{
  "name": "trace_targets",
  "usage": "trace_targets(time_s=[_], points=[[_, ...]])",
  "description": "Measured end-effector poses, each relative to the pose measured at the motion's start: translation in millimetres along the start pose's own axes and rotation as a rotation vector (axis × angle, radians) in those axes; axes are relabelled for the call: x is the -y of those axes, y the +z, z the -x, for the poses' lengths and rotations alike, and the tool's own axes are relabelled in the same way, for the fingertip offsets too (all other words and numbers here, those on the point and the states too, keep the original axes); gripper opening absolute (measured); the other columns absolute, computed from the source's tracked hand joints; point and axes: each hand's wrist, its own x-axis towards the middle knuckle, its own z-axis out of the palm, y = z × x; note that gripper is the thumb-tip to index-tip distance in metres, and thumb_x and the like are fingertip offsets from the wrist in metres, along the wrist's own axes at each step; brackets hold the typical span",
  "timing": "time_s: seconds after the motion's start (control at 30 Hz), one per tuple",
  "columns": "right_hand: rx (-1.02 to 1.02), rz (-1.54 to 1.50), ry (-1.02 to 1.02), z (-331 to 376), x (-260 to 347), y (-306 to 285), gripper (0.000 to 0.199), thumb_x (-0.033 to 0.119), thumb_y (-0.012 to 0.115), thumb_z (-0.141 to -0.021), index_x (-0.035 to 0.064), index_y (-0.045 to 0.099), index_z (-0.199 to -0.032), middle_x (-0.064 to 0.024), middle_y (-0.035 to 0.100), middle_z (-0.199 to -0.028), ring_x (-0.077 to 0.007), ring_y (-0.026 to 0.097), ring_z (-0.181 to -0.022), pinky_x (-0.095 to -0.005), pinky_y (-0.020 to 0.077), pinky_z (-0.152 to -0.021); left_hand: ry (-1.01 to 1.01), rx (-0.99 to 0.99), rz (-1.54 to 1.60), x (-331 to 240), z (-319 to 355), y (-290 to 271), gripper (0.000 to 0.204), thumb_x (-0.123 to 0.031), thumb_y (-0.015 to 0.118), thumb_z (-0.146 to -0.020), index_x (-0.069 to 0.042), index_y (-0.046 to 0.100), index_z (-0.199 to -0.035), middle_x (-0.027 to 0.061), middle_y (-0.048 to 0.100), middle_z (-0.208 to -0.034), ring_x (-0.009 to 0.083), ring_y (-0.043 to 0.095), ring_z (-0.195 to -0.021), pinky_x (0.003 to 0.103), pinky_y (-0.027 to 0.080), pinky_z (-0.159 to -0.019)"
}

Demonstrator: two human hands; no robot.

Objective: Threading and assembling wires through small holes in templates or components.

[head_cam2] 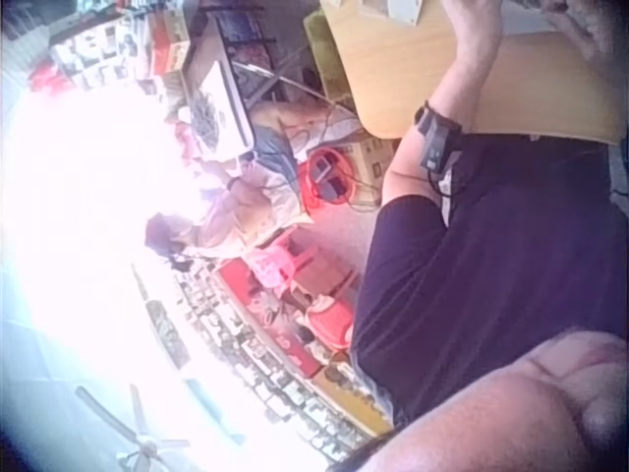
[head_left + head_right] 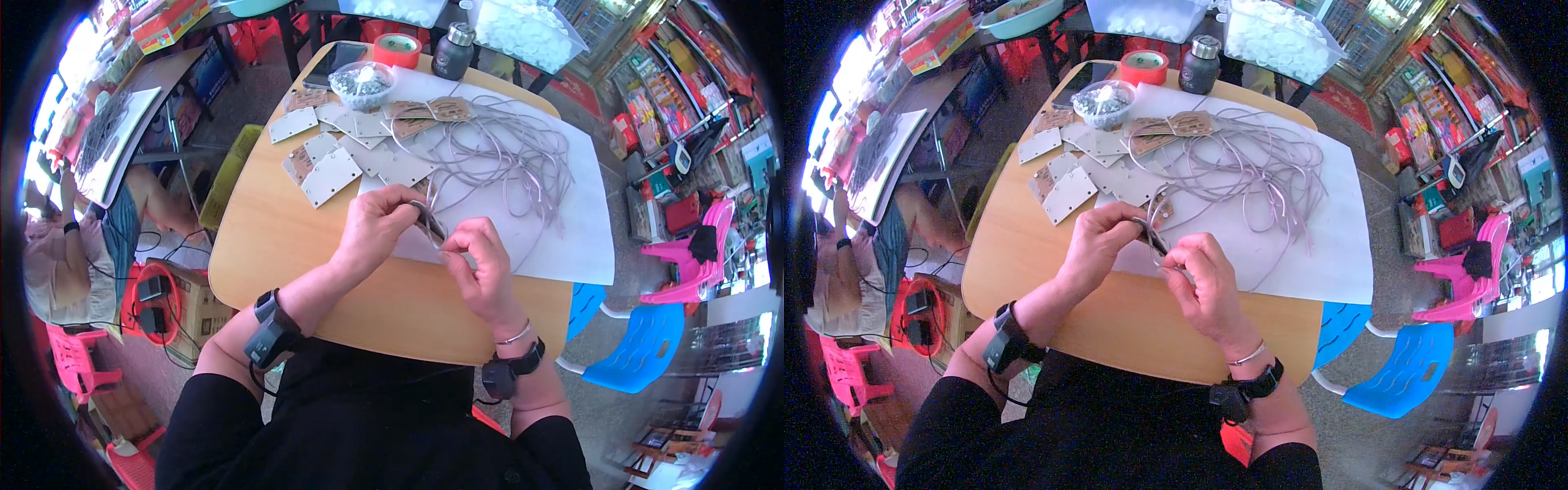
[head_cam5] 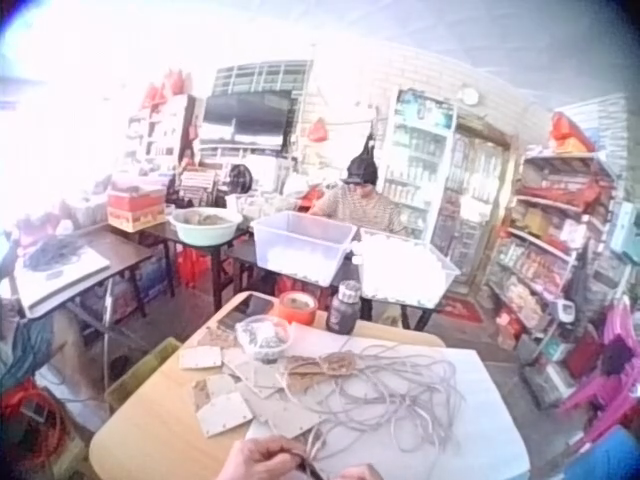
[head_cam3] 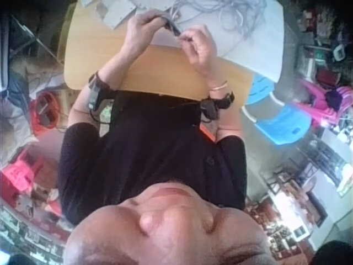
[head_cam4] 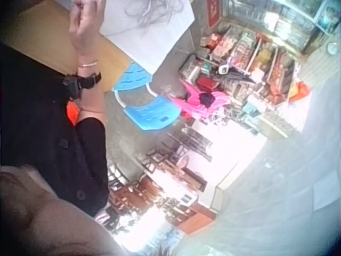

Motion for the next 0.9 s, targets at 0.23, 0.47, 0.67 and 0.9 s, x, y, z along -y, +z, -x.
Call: trace_targets(time_s=[0.23,0.47,0.67,0.9], points=[[-0.084,0.038,0.048,-1,-2,5,0.014,-0.003,0.063,-0.077,0.0012,0.058,-0.089,-0.0093,0.052,-0.086,-0.0220,0.056,-0.072,-0.0304,0.0461,-0.059,0.048,0.011,0.187,-1,1,-3,0.016,0.001,0.051,-0.083,0.002,0.066,-0.090,0.0049,0.065,-0.081,0.0102,0.060,-0.077,0.024,0.048,-0.074],[-0.034,0.016,0.051,4,-3,6,0.011,-0.002,0.063,-0.078,0.0015,0.057,-0.086,-0.0088,0.055,-0.075,-0.0224,0.056,-0.060,-0.0310,0.0446,-0.054,0.168,-0.059,-0.146,-5,12,4,0.013,0.000,0.049,-0.080,0.002,0.061,-0.086,0.0072,0.063,-0.073,0.0125,0.059,-0.067,0.027,0.048,-0.063],[0.011,-0.041,-0.010,6,0,12,0.008,-0.002,0.062,-0.078,0.0013,0.056,-0.082,-0.0093,0.056,-0.073,-0.0226,0.056,-0.058,-0.0321,0.0432,-0.051,0.469,-0.066,-0.394,6,12,10,0.015,0.003,0.042,-0.080,0.001,0.057,-0.084,0.0054,0.057,-0.074,0.0103,0.053,-0.066,0.028,0.046,-0.061],[0.040,-0.215,0.192,9,7,4,0.006,0.005,0.062,-0.083,0.0019,0.058,-0.085,-0.0032,0.056,-0.073,-0.0122,0.050,-0.058,-0.0260,0.0397,-0.052,0.192,0.035,-0.121,-6,13,9,0.015,0.002,0.043,-0.082,0.003,0.057,-0.086,0.0065,0.061,-0.075,0.0112,0.056,-0.064,0.026,0.048,-0.060]])
